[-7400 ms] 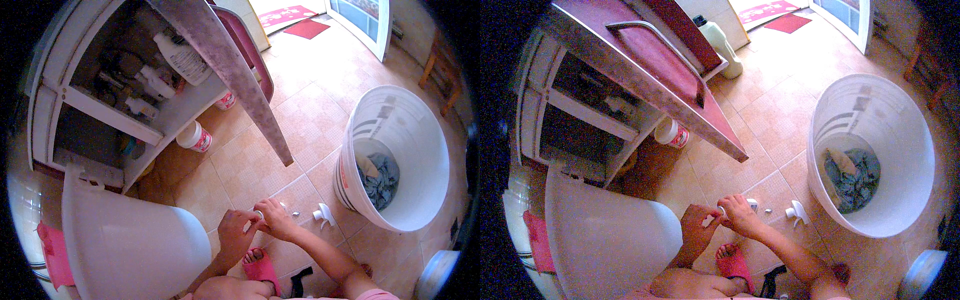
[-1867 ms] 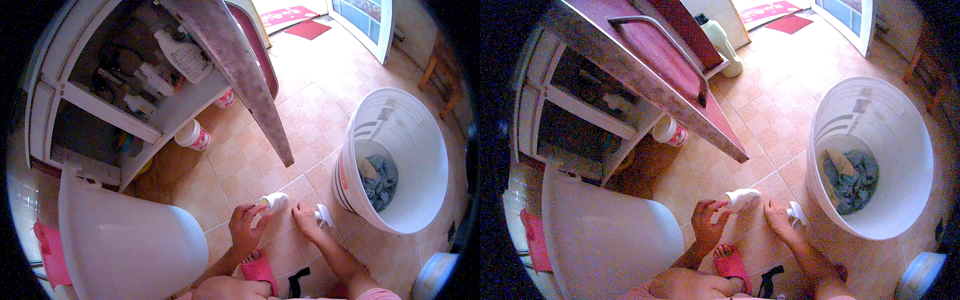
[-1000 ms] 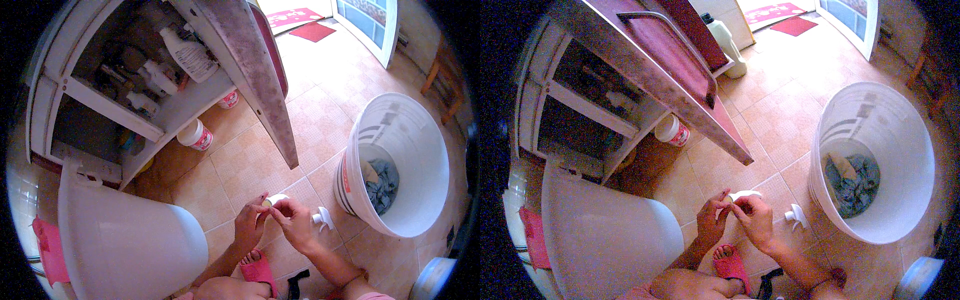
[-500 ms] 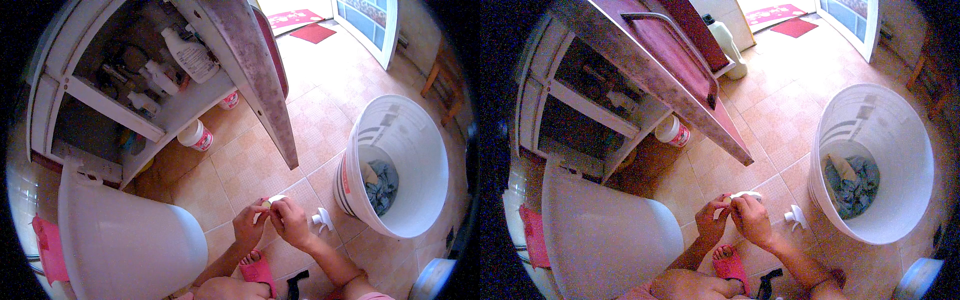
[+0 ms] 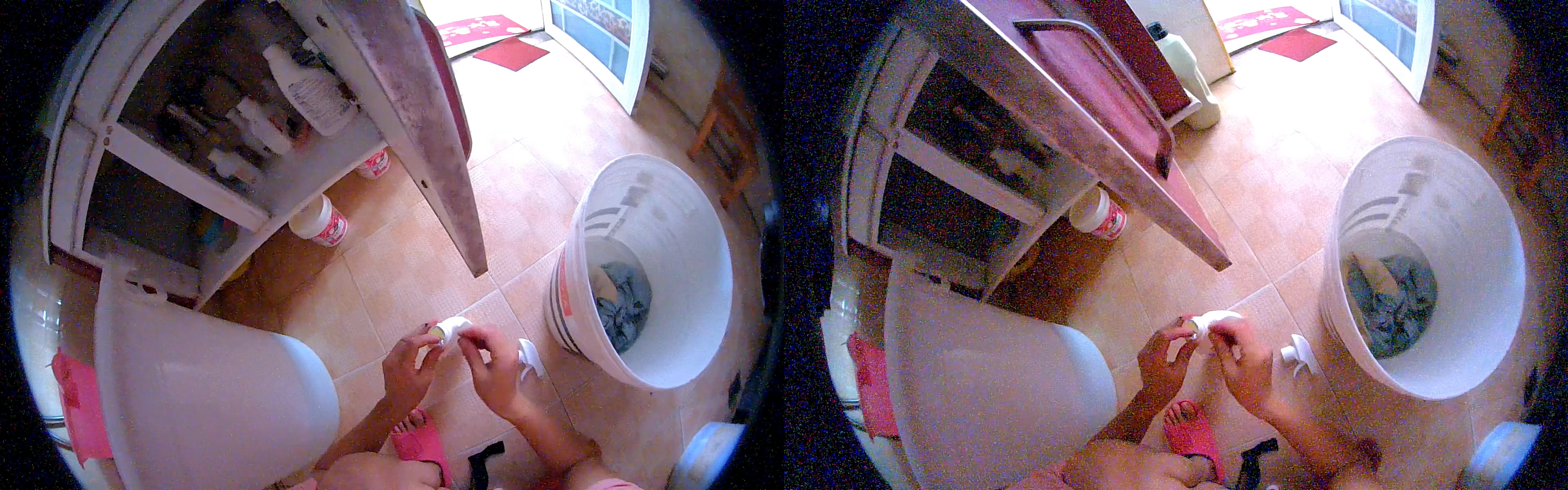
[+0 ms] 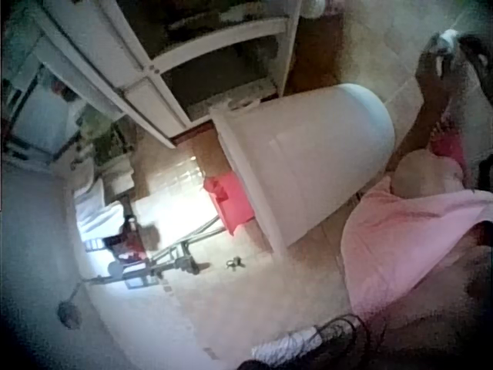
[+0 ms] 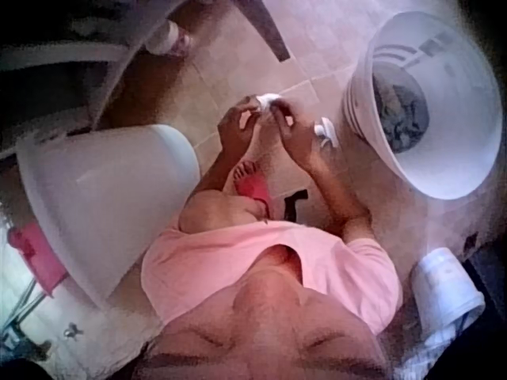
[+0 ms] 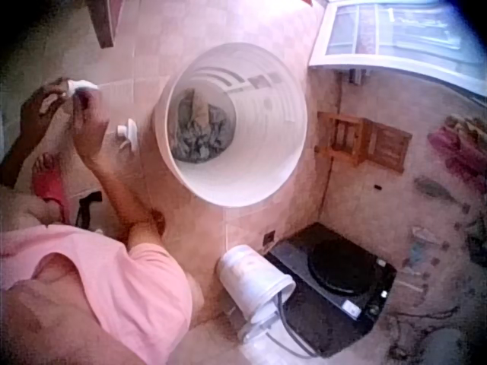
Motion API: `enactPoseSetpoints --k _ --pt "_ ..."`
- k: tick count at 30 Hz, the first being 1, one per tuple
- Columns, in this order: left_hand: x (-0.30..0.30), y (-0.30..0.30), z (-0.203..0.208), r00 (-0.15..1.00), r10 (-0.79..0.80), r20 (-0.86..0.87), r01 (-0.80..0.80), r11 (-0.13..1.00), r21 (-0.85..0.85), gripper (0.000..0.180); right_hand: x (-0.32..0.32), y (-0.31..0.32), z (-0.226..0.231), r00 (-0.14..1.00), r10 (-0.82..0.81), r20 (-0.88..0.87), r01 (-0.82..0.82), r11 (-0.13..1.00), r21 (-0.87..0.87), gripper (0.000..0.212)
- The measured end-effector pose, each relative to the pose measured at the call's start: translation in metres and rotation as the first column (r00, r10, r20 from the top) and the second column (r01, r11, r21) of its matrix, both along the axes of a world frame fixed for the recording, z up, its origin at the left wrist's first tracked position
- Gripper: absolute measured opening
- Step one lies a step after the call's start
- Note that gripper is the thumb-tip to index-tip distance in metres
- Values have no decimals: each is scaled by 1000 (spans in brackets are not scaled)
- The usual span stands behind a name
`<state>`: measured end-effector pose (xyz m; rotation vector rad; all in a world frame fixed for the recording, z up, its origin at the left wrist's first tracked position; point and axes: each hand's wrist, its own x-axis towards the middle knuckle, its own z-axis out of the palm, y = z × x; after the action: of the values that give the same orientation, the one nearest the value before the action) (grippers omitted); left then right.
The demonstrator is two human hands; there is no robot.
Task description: The person assembles a white spray bottle by hand, attaching the nozzle and pump mechanism. They then pick up a grey cloth from a white bucket and wring it out.
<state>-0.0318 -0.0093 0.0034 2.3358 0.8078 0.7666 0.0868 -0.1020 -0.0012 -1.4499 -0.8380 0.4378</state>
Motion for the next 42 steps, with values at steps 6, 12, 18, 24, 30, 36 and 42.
enactPoseSetpoints --k 6,12,18,24,30,36,42 --pt "1 -1 8 1000 -19 -12 18 998 -60 12 3 6 -16 884 131 -448 -138 990 18 17" --pt "4 -2 17 997 -2 -74 0 1000 -31 11 -2 9 12 994 95 45 -92 993 -78 21" --pt "3 1 13 998 -40 -48 41 999 12 15 8 13 1 928 167 333 -163 986 -41 21" --pt "1 1 15 997 -37 -68 36 999 -10 15 21 17 -7 855 191 482 -236 971 34 25" --pt "2 2 18 996 -29 -80 28 999 -16 14 16 16 -28 861 69 504 -197 958 206 21" --pt "3 9 26 987 -46 -155 43 999 -25 10 10 13 -41 829 -8 559 -159 955 250 21" --pt "10 12 31 974 -61 -217 103 977 189 11 0 -5 -43 973 36 226 -58 994 91 14"
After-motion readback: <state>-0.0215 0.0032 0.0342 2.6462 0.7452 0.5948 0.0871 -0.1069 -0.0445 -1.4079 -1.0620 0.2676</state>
